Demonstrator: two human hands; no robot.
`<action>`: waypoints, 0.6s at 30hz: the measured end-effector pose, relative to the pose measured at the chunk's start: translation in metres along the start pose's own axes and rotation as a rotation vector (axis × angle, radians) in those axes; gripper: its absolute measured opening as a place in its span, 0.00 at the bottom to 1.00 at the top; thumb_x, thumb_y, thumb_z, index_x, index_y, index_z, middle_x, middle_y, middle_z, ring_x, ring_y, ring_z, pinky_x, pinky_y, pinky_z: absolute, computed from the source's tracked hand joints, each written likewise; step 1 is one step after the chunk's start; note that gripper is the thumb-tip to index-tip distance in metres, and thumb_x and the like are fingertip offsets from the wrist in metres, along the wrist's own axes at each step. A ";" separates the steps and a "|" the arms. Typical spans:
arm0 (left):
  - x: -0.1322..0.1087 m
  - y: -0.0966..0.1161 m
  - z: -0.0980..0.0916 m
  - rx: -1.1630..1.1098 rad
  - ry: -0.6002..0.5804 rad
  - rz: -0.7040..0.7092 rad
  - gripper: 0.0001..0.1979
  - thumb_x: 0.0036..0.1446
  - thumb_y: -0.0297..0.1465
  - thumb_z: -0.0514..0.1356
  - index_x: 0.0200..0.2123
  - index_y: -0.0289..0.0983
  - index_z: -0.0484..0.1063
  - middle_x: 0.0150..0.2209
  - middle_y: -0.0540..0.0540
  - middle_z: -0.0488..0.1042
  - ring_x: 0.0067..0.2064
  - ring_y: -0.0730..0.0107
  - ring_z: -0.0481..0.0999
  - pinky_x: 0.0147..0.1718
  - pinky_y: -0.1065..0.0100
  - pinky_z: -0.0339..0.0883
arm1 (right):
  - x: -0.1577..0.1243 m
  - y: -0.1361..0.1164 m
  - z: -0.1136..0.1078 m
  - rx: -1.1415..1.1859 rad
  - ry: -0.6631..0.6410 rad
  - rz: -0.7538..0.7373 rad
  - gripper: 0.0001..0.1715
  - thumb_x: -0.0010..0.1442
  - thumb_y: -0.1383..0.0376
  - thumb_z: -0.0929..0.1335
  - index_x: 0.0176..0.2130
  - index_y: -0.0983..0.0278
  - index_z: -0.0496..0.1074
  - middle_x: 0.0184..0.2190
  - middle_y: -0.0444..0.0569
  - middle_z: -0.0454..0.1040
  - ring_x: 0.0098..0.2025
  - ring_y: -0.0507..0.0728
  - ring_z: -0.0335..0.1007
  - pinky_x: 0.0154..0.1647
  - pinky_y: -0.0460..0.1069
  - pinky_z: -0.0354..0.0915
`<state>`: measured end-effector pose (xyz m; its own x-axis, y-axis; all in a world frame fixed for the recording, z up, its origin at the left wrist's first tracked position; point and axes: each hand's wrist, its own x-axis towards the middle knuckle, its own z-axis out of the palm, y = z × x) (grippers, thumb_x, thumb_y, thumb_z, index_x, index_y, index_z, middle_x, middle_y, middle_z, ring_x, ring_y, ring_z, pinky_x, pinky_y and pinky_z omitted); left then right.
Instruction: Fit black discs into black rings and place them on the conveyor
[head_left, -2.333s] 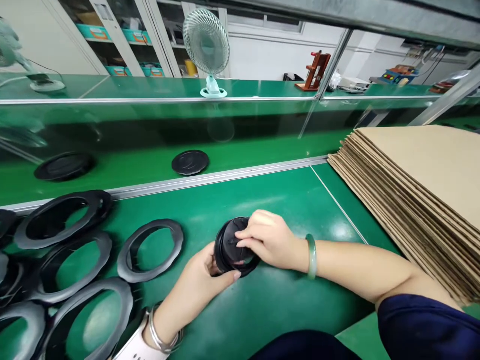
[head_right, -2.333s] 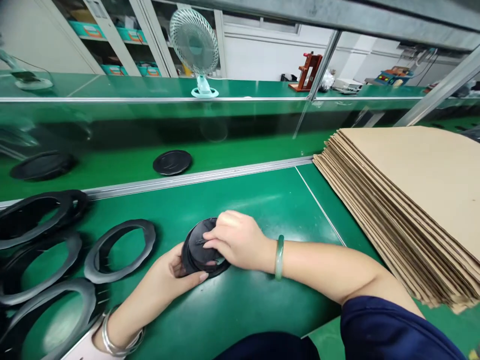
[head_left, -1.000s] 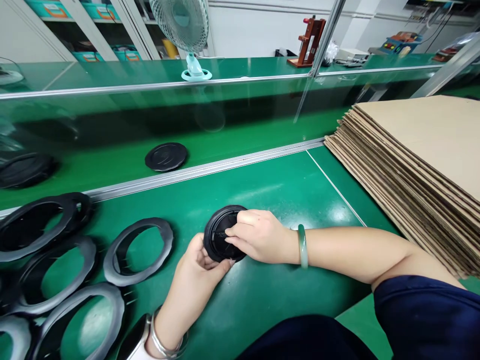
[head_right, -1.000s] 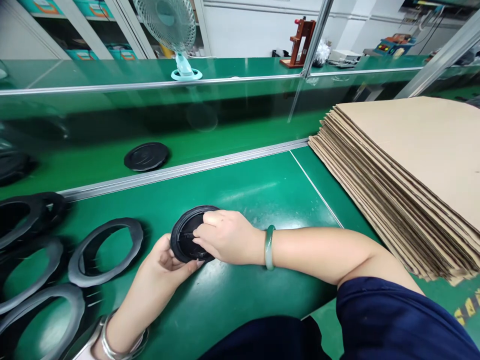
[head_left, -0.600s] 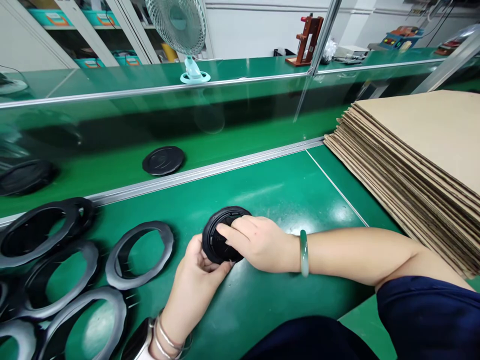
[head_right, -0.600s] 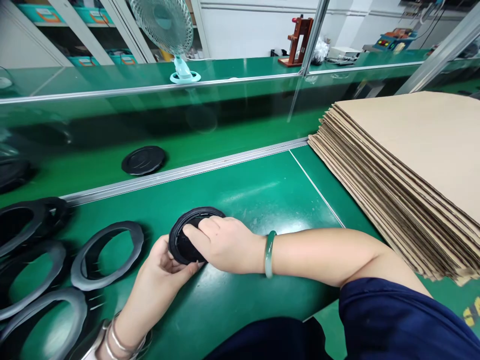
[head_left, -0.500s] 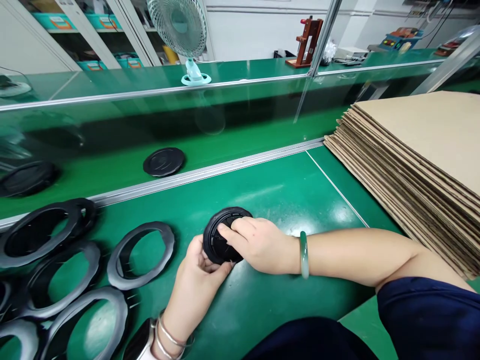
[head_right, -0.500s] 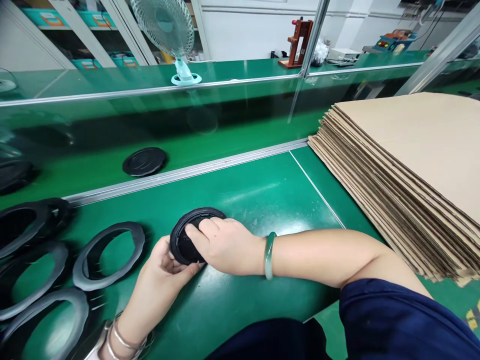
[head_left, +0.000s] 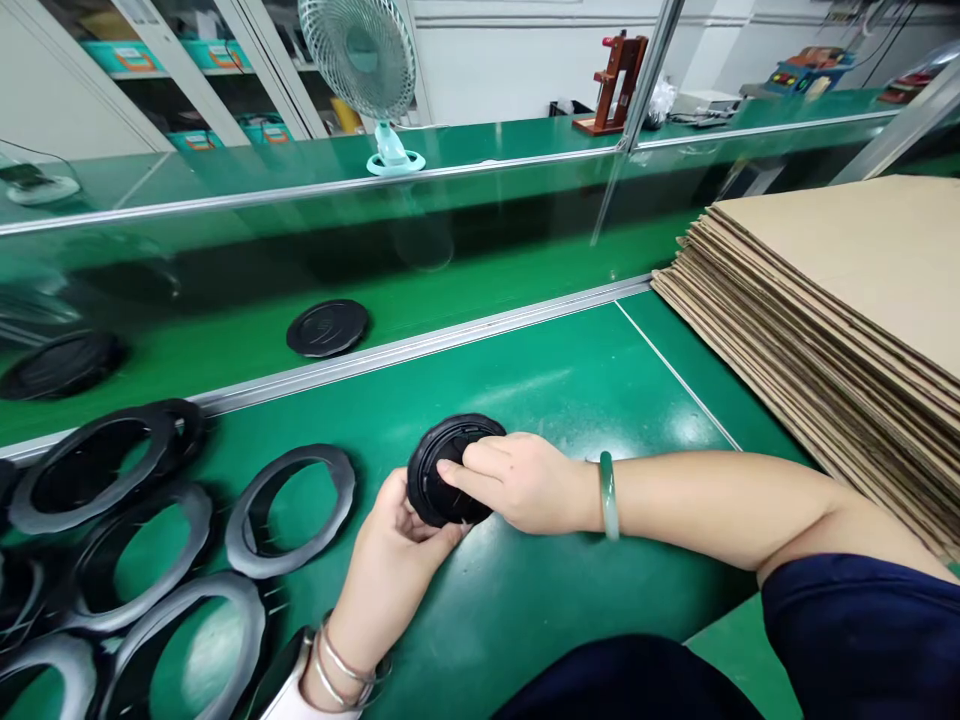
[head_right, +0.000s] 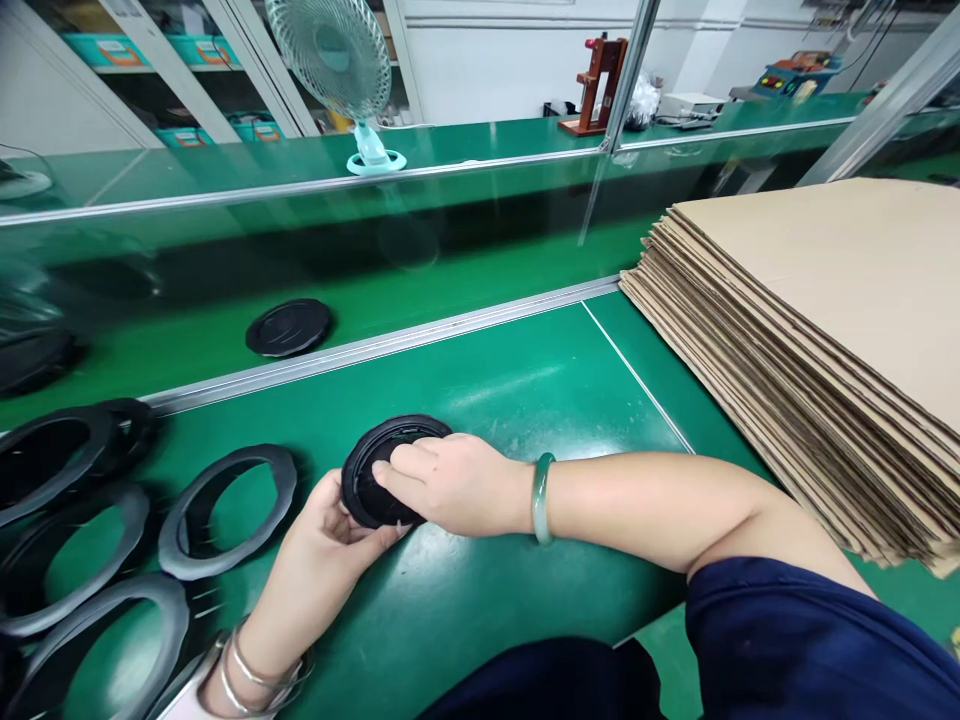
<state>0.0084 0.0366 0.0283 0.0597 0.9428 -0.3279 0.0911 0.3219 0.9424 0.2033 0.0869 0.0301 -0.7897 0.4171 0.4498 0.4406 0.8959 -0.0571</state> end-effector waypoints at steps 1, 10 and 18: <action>0.000 0.000 0.000 0.000 -0.003 0.001 0.27 0.44 0.31 0.72 0.46 0.40 0.65 0.36 0.52 0.79 0.38 0.66 0.80 0.39 0.66 0.77 | 0.000 0.000 0.000 -0.001 -0.010 0.005 0.18 0.71 0.68 0.57 0.55 0.73 0.65 0.35 0.53 0.70 0.33 0.56 0.66 0.29 0.51 0.63; -0.001 -0.006 0.000 0.054 0.013 0.021 0.27 0.46 0.31 0.71 0.47 0.41 0.63 0.35 0.52 0.79 0.37 0.65 0.81 0.35 0.68 0.76 | 0.005 -0.017 -0.004 -0.051 -0.086 0.181 0.22 0.69 0.69 0.56 0.59 0.75 0.62 0.38 0.57 0.70 0.38 0.60 0.68 0.32 0.53 0.66; 0.002 -0.004 0.003 0.015 0.028 -0.003 0.28 0.42 0.31 0.73 0.45 0.40 0.64 0.34 0.51 0.80 0.38 0.62 0.83 0.37 0.66 0.77 | 0.006 -0.014 0.000 -0.019 -0.115 0.195 0.21 0.67 0.70 0.58 0.56 0.76 0.65 0.39 0.59 0.71 0.36 0.61 0.69 0.30 0.55 0.68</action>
<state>0.0108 0.0368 0.0237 0.0318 0.9441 -0.3282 0.1066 0.3233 0.9403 0.1925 0.0768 0.0335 -0.7320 0.5975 0.3274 0.5966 0.7942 -0.1156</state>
